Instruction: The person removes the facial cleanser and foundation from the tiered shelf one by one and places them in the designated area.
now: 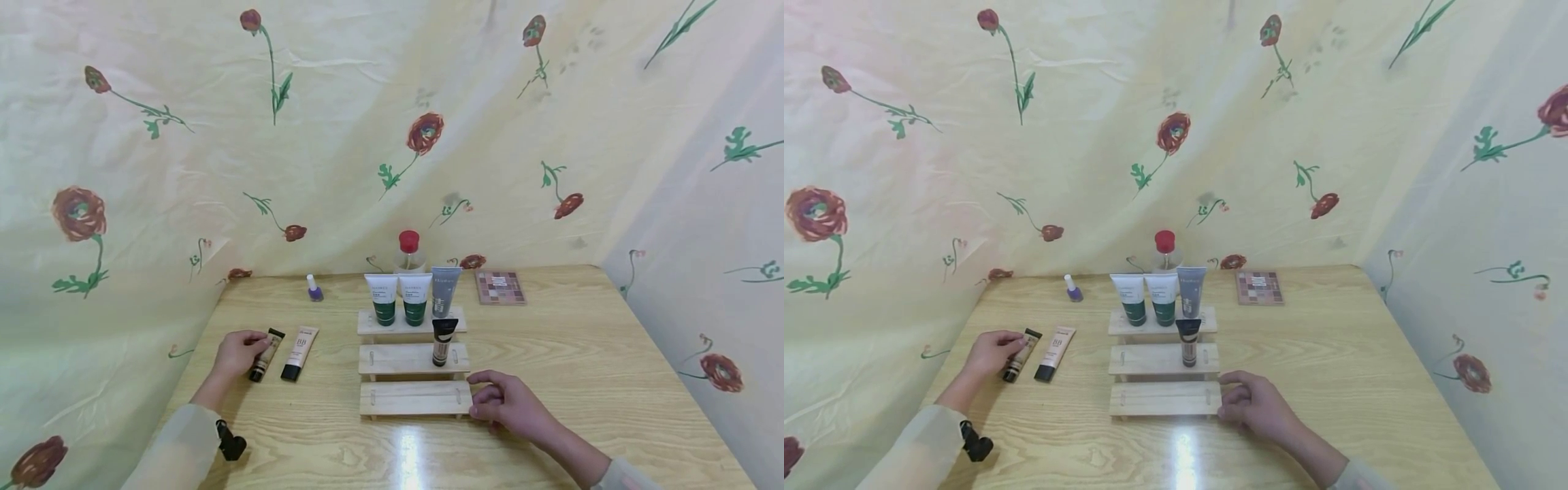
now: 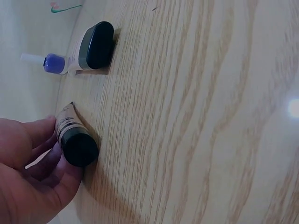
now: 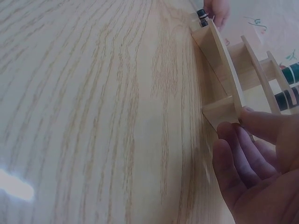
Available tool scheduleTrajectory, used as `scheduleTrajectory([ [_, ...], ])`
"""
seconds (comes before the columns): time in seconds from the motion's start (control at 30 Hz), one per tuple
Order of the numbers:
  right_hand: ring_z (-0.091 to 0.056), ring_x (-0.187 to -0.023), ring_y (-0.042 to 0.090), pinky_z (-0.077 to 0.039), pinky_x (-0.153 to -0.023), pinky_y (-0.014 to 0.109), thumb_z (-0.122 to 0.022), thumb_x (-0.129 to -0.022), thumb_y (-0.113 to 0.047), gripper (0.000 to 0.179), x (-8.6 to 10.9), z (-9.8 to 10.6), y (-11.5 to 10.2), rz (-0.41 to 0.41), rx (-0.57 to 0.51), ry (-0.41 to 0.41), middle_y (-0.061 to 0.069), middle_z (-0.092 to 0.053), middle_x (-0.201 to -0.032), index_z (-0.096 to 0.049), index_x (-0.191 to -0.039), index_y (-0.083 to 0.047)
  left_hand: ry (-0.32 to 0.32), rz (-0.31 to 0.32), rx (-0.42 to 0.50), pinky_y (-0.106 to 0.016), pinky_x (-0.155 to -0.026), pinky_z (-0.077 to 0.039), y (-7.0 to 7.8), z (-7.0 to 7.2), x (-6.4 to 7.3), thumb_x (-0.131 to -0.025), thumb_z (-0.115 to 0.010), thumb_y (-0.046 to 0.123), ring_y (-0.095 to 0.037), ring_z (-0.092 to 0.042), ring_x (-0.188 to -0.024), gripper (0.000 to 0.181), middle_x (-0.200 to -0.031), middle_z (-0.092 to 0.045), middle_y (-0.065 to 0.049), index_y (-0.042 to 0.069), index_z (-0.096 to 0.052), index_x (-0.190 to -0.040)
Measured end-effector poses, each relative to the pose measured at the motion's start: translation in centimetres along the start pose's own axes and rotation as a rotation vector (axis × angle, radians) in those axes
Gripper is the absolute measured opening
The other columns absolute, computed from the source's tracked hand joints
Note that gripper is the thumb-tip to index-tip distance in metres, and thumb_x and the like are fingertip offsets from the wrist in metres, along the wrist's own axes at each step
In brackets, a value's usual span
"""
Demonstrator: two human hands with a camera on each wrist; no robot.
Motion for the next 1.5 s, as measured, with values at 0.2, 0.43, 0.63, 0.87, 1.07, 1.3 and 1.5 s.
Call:
scheduleTrajectory([
  [0.2,-0.074,-0.083,0.027,-0.059,-0.057,0.037,-0.079,-0.089,-0.01,0.059,0.0,0.0,-0.1,0.008,0.002,-0.011,0.016,-0.075,-0.101,-0.052,-0.138,0.008,0.021,0.016,-0.027,-0.043,-0.083,-0.055,0.2,0.4,0.2,-0.1,-0.068,0.023,-0.034,-0.066,-0.103,0.029,-0.113,-0.072,-0.022,-0.002,-0.074,-0.113],
  [0.43,-0.073,-0.083,0.029,-0.059,-0.057,0.037,-0.08,-0.088,-0.011,0.06,-0.2,0.1,-0.1,0.01,0.009,-0.012,0.015,-0.075,-0.101,-0.052,-0.138,0.009,0.087,-0.049,0.006,-0.035,-0.078,-0.054,2.2,2.2,0.2,-0.104,-0.061,0.028,-0.03,-0.064,-0.102,0.034,-0.114,-0.07,-0.018,0.001,-0.069,-0.122],
  [0.63,-0.073,-0.083,0.029,-0.058,-0.056,0.036,-0.079,-0.089,-0.012,0.06,-0.2,0.1,0.0,0.011,0.023,-0.011,0.015,-0.075,-0.101,-0.052,-0.139,0.008,0.141,-0.269,0.109,-0.025,-0.079,-0.055,8.8,2.2,2.2,-0.103,-0.065,0.026,-0.023,-0.065,-0.096,0.03,-0.108,-0.072,-0.014,0.003,-0.07,-0.121],
  [0.87,-0.073,-0.081,0.029,-0.057,-0.056,0.036,-0.078,-0.09,-0.012,0.059,-0.2,0.1,0.3,0.015,0.023,-0.011,0.015,-0.076,-0.101,-0.052,-0.139,0.007,-0.041,-0.511,0.272,-0.024,-0.08,-0.059,16.6,-2.0,5.6,-0.096,-0.075,0.017,-0.016,-0.069,-0.091,0.023,-0.101,-0.074,-0.005,0.009,-0.072,-0.117],
  [1.07,-0.073,-0.081,0.028,-0.057,-0.056,0.036,-0.079,-0.089,-0.012,0.06,-0.1,0.0,0.3,0.02,0.025,-0.007,0.015,-0.076,-0.102,-0.052,-0.139,0.007,-0.256,-0.58,0.352,-0.033,-0.089,-0.06,21.1,-6.2,7.9,-0.093,-0.077,0.015,-0.021,-0.071,-0.1,0.033,-0.112,-0.074,-0.011,0.005,-0.07,-0.123],
  [1.3,-0.074,-0.083,0.028,-0.057,-0.056,0.035,-0.078,-0.089,-0.012,0.06,0.0,0.2,0.1,0.015,0.02,-0.007,0.016,-0.076,-0.102,-0.051,-0.14,0.006,-0.374,-0.598,0.397,-0.029,-0.091,-0.058,24.3,-11.0,9.2,-0.094,-0.077,0.02,-0.016,-0.069,-0.103,0.032,-0.115,-0.072,-0.005,0.011,-0.069,-0.124],
  [1.5,-0.074,-0.084,0.028,-0.058,-0.057,0.035,-0.079,-0.089,-0.012,0.06,-0.1,0.1,0.2,0.004,0.01,-0.004,0.015,-0.076,-0.102,-0.051,-0.14,0.006,-0.408,-0.588,0.432,-0.027,-0.091,-0.058,26.3,-13.6,9.8,-0.093,-0.078,0.023,-0.015,-0.069,-0.104,0.039,-0.119,-0.072,-0.007,0.011,-0.067,-0.129],
])
Point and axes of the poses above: each hand's wrist, its own x-axis away from the middle knuckle, its own z-axis out of the back of the hand, y = z × x, the point moved 6 cm from there along -x, towards the middle knuckle
